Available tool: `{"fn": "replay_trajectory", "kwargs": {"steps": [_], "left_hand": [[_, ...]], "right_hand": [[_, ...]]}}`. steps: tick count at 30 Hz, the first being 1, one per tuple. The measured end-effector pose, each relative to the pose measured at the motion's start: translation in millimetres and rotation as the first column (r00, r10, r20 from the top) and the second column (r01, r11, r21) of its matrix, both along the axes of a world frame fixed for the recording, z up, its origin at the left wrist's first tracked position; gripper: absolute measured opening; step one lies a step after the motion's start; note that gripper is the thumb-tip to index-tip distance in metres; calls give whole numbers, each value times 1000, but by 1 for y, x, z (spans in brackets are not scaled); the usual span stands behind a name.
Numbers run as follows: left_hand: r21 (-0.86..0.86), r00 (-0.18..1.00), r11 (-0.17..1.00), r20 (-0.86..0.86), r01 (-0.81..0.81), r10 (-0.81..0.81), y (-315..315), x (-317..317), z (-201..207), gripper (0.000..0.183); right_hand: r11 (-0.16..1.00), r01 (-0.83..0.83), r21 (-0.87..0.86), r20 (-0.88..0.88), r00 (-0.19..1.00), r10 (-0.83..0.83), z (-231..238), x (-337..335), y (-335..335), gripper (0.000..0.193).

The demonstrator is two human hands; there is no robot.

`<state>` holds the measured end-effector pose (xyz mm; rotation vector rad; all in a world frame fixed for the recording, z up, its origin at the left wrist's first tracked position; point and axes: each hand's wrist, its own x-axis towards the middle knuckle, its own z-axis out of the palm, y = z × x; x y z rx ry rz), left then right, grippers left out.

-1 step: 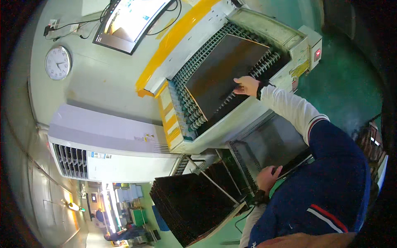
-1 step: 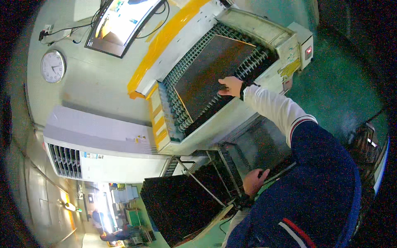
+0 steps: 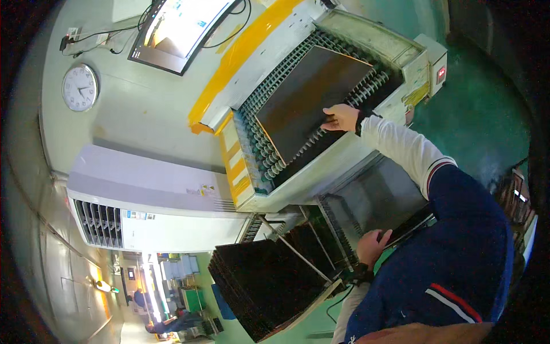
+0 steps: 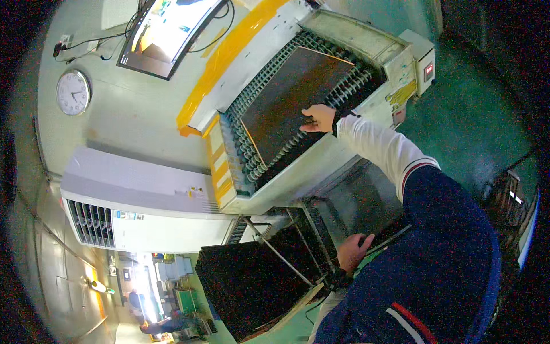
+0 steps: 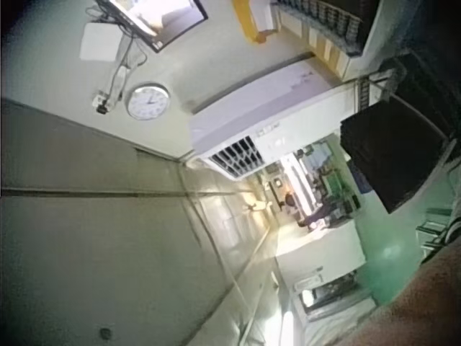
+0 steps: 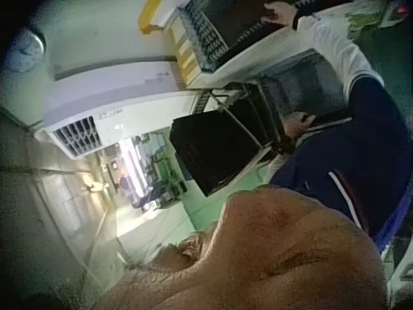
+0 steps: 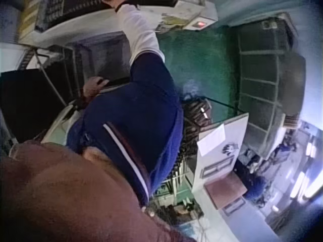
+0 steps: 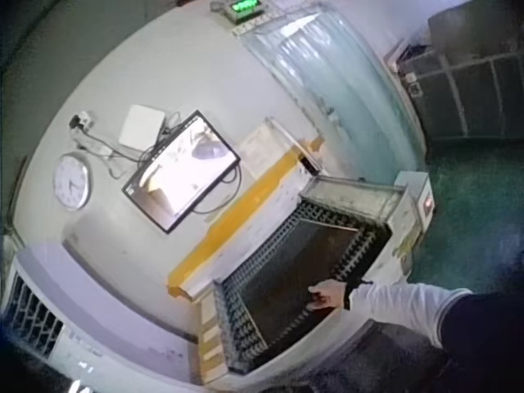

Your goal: Loading black rectangular plates into an industrial rack or machine.

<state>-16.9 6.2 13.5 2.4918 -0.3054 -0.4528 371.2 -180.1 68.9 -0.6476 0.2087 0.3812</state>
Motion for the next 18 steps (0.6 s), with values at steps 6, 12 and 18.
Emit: {"fn": "replay_trajectory", "kwargs": {"steps": [6,12,18], "left_hand": [[-6,1000,1000,-3,-17,17,-4,2,-1,54],[11,997,998,-44,-65,66,-6,6,10,54],[9,972,998,-226,-68,68,-8,17,21,58]], "right_hand": [[959,-221,-176,-49,975,215,15,24,-1,28],[931,-259,-259,-11,964,265,16,48,9,34],[924,-230,-304,-54,973,225,16,65,12,30]]}}
